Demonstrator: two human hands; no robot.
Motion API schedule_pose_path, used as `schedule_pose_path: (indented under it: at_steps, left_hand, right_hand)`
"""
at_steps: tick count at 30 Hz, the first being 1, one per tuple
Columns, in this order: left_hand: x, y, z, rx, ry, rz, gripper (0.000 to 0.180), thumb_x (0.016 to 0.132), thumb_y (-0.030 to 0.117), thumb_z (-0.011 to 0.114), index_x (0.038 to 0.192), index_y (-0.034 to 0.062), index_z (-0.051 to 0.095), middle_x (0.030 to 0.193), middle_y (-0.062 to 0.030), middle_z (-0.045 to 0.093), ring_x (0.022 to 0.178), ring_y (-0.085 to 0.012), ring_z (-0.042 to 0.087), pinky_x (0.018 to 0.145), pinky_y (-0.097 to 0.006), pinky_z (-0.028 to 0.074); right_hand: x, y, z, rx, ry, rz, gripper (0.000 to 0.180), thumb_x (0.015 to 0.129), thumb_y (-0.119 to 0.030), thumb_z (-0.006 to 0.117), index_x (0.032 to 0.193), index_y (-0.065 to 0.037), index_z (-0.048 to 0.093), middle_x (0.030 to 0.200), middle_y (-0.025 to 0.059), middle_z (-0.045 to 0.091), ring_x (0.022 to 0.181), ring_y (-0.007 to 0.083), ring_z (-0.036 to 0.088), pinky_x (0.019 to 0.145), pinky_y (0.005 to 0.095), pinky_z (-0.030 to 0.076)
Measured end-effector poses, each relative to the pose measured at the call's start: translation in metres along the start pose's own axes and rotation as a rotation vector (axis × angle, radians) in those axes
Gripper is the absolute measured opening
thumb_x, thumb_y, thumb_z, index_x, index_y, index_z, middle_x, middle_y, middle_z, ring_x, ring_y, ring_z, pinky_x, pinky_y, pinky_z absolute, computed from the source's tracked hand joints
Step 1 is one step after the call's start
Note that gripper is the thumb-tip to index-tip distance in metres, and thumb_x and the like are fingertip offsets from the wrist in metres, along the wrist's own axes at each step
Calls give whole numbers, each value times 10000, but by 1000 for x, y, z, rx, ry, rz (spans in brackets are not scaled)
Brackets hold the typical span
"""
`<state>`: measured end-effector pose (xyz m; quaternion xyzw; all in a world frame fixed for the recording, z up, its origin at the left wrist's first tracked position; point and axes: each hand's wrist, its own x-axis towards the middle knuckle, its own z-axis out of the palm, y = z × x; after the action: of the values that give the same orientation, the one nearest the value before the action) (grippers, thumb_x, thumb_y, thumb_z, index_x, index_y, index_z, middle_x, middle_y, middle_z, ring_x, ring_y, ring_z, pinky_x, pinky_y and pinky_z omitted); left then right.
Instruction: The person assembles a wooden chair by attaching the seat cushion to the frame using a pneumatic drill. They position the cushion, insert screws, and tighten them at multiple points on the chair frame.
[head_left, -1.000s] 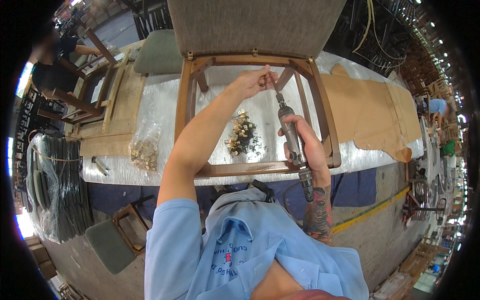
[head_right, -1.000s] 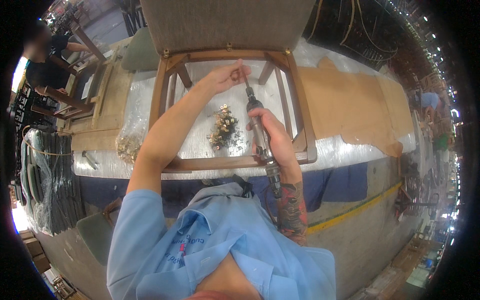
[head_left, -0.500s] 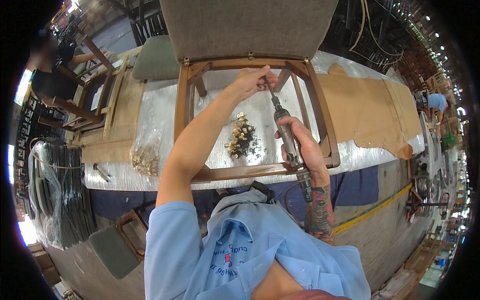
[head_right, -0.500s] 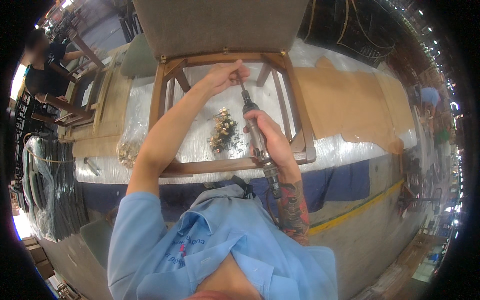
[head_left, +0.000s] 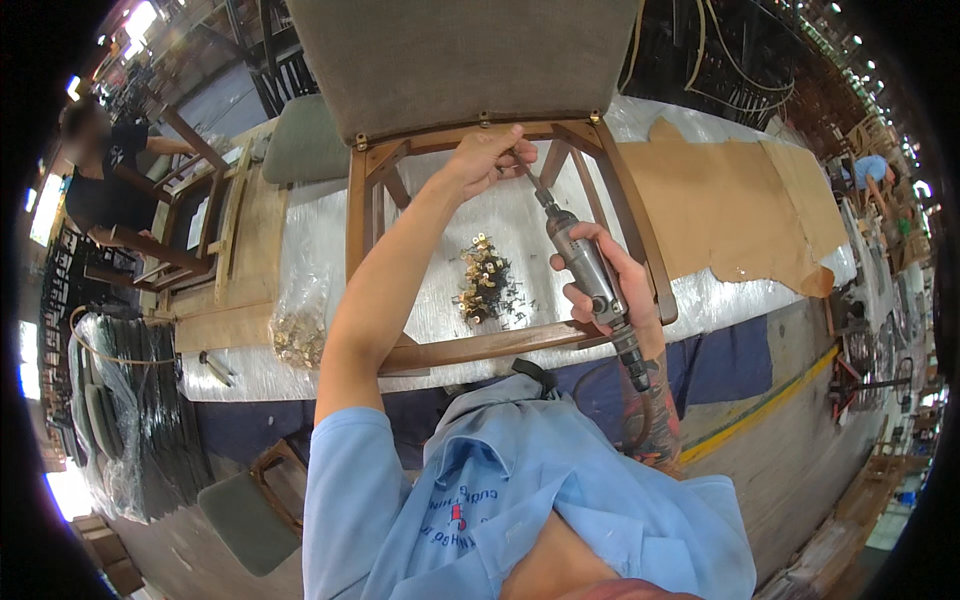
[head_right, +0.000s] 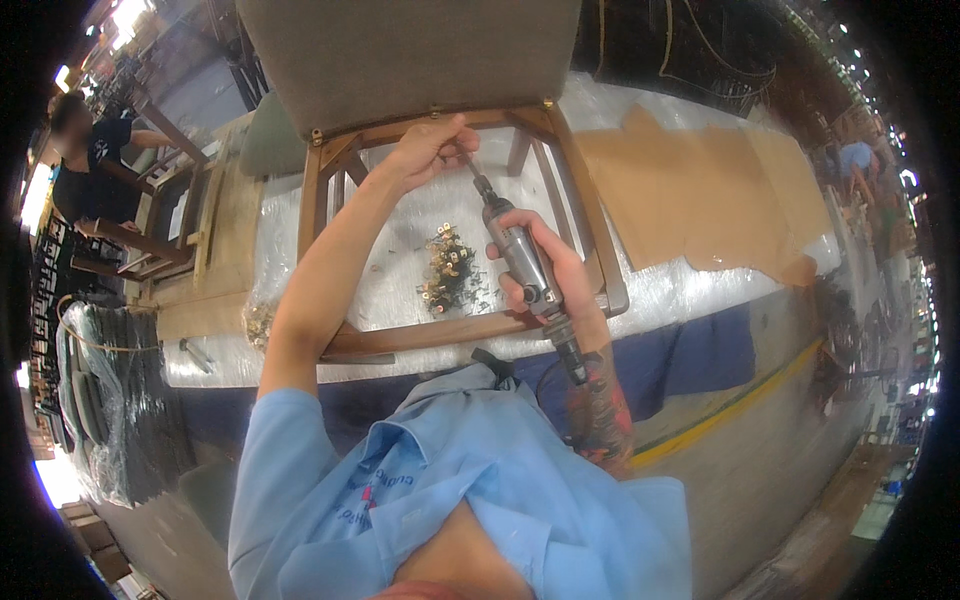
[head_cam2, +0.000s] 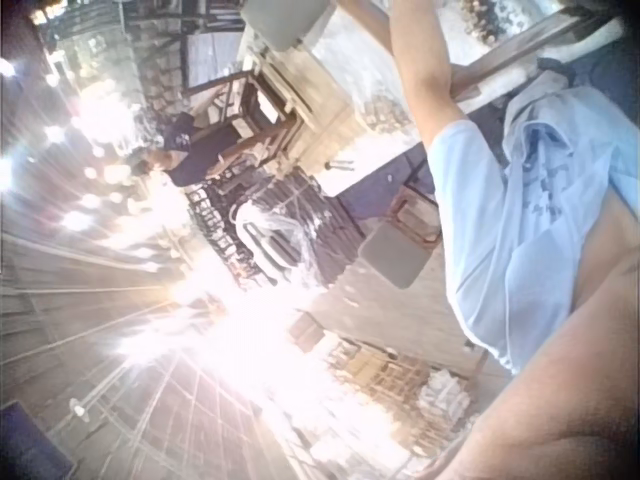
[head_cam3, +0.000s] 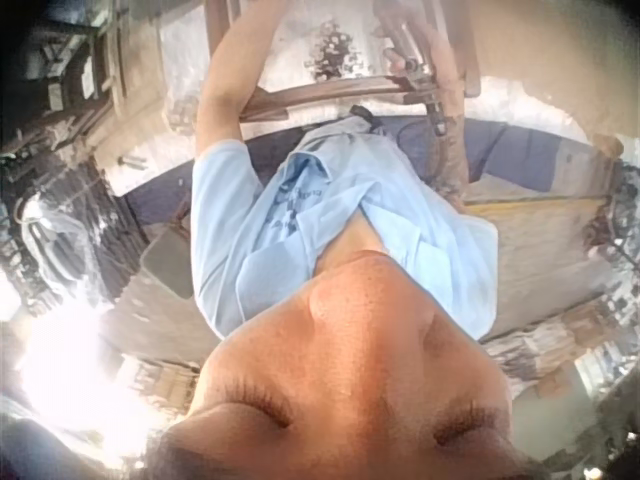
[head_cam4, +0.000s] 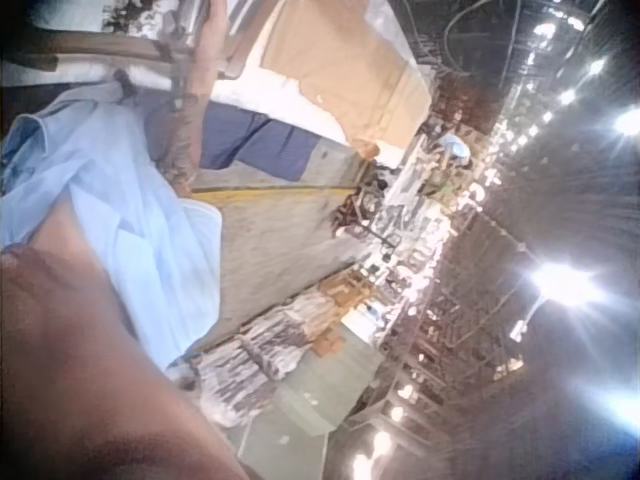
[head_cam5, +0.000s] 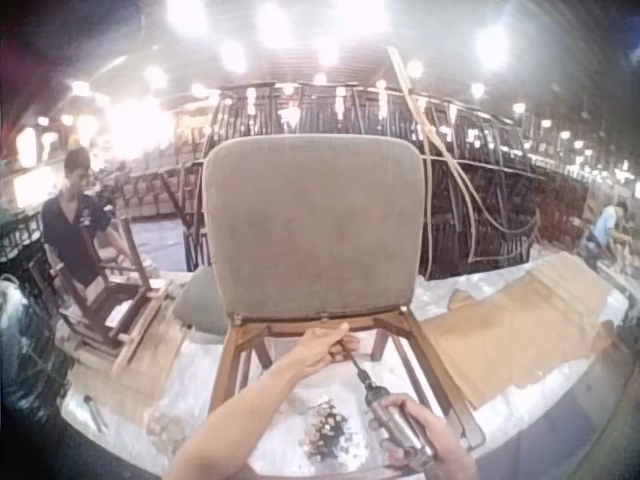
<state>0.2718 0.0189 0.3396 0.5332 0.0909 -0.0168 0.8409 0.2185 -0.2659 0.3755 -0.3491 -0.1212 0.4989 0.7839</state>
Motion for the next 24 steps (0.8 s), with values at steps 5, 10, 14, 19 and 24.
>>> schedule_pose_path:
  at_steps: [5,10,14,19,24]
  left_hand:
    - [-2,6,4,-29,-55,52,447,1004,333,560,1154,-87,574,1129,-158,628,1038,-220,634,953,-371,529]
    - [-5,-3,25,113,-60,-18,736,958,706,336,667,63,544,639,-52,540,690,-135,578,634,-249,447]
    - [-21,-11,58,396,-489,-401,875,871,848,218,661,72,564,469,7,448,344,-78,320,366,-238,219]
    - [-32,-12,100,233,-263,-521,600,959,618,371,785,93,604,562,-94,615,324,-81,329,334,-232,231]
    - [-39,-4,107,242,-78,-392,484,940,541,418,747,128,581,473,34,434,362,-73,304,367,-244,209]
  right_hand:
    - [-1,5,-7,173,-110,-35,373,1064,-415,319,1289,-144,442,1121,193,520,536,151,541,405,252,465]
    - [-5,-2,1,138,-67,-173,525,1040,-440,382,1488,-176,311,1155,199,533,557,179,569,428,259,483]
    - [-9,-27,-7,-95,75,-148,568,1029,-457,414,1492,-155,280,1019,138,624,535,148,595,420,245,485]
    - [-7,-52,-10,-347,30,-22,708,993,-477,495,1506,-121,162,1084,137,611,578,127,606,474,258,504]
    - [-33,-75,10,-1624,349,-866,701,903,-393,673,1411,-33,351,1157,199,600,984,358,599,929,401,466]
